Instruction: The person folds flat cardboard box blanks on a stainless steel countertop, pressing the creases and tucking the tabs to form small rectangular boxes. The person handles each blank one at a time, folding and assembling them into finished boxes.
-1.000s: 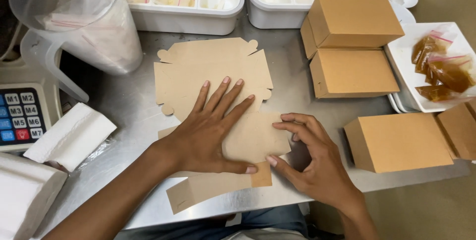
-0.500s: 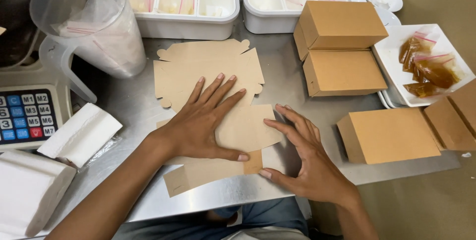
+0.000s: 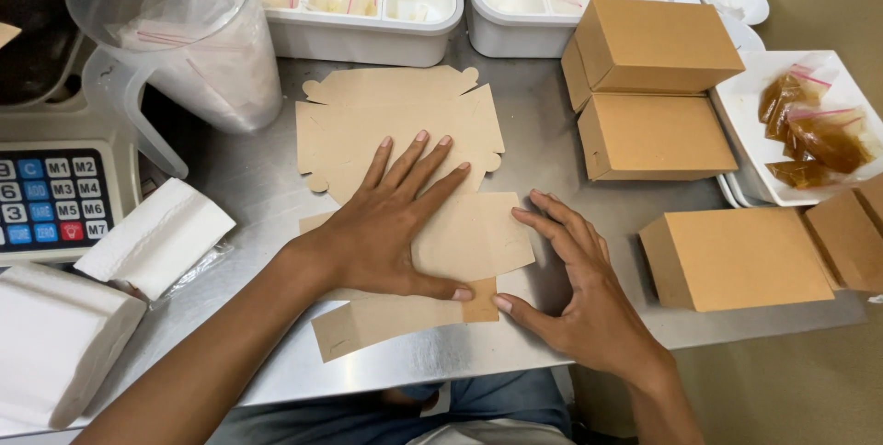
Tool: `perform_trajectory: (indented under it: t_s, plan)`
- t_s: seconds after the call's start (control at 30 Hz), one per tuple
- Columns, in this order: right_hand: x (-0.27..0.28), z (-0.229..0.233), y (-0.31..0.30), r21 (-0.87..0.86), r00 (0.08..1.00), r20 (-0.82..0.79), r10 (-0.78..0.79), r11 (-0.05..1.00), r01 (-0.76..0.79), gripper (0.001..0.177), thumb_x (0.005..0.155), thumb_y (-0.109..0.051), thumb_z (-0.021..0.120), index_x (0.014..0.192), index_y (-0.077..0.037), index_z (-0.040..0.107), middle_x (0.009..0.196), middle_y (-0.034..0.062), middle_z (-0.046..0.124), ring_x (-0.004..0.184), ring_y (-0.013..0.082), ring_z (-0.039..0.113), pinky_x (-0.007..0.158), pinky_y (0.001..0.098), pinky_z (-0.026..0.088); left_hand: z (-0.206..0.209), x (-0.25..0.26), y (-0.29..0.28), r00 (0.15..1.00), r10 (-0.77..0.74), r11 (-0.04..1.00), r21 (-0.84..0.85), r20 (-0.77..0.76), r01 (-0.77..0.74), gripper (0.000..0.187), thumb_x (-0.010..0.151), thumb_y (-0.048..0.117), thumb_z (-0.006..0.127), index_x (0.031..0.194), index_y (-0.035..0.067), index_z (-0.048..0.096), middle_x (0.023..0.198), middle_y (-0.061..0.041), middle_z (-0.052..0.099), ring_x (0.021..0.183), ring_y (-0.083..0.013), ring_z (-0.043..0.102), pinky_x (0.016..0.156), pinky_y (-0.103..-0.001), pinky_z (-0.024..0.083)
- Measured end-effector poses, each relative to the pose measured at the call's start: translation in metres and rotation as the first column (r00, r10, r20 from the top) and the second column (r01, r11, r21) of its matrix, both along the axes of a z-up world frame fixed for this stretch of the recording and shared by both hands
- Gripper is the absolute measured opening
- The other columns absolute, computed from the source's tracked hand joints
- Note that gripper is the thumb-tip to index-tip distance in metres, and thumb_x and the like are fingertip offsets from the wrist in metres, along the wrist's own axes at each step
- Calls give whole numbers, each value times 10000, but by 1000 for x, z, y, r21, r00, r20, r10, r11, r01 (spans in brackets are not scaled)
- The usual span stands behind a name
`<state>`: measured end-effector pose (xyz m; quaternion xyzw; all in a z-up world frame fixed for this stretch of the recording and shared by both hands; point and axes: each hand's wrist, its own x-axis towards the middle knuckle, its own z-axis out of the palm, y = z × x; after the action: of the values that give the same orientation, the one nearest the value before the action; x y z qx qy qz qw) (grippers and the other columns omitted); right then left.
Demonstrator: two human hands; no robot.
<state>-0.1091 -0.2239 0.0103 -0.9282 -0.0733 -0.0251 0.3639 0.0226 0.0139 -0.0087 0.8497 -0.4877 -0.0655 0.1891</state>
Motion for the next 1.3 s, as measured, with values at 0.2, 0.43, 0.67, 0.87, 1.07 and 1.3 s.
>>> perform_trajectory:
  t_s: [0.2, 0.43, 0.67, 0.87, 1.07, 1.3]
  plan:
    - [4, -5, 0, -6, 1000, -15, -25, 1000, 25, 800, 800, -360, 843, 1502, -208, 492, 1686, 62, 341, 1585, 252, 255, 1220, 500, 198, 0, 0, 0, 1000, -2, 1000, -4, -1, 2, 1325, 748, 883, 679, 1650, 78, 137, 1710, -241, 3, 1567, -411, -101, 1204, -587, -128]
    - [10, -5, 0, -10, 998, -43, -44, 999, 43, 771, 823, -392, 813, 1501, -216, 490, 1711, 49, 305, 1611, 230, 198, 1209, 542, 138, 2, 0, 0, 1000, -5, 1000, 0, 5, 5, 1322, 755, 872, 694, 1650, 76, 134, 1711, -239, -1, 1567, -413, -99, 1206, -587, -126]
    - [15, -6, -1, -19, 998, -24, -60, 998, 59, 734, 829, -383, 811, 1482, -222, 518, 1693, 49, 342, 1595, 237, 241, 1200, 529, 168, 4, -1, -1, 1000, -7, 1000, -3, -10, 7, 1304, 768, 862, 678, 1653, 81, 124, 1716, -228, -14, 1569, -403, -112, 1207, -585, -125]
    - [16, -5, 1, -8, 994, -51, -98, 995, 98, 691, 836, -406, 787, 1461, -230, 549, 1680, 28, 367, 1589, 223, 248, 1211, 518, 161, 2, -1, 0, 1000, -5, 1000, -8, 4, 5, 1313, 753, 877, 665, 1649, 73, 141, 1714, -236, 4, 1570, -412, -96, 1209, -590, -119]
    - [17, -7, 5, -31, 987, -1, -159, 987, 159, 650, 823, -406, 804, 1414, -237, 595, 1630, 26, 438, 1533, 230, 357, 1185, 492, 257, 4, -1, 0, 1000, -2, 1000, 14, -23, 2, 1315, 748, 878, 655, 1648, 74, 133, 1714, -235, -17, 1568, -408, -118, 1202, -589, -131]
    - [-33, 71, 10, 55, 936, 318, -154, 988, 144, 306, 937, -243, 674, 1194, -82, 714, 1323, 95, 703, 1242, 228, 670, 1122, 382, 482, 6, -1, 0, 999, 17, 999, 30, -38, -16, 1322, 733, 877, 674, 1651, 99, 126, 1718, -211, -18, 1569, -386, -126, 1207, -576, -142]
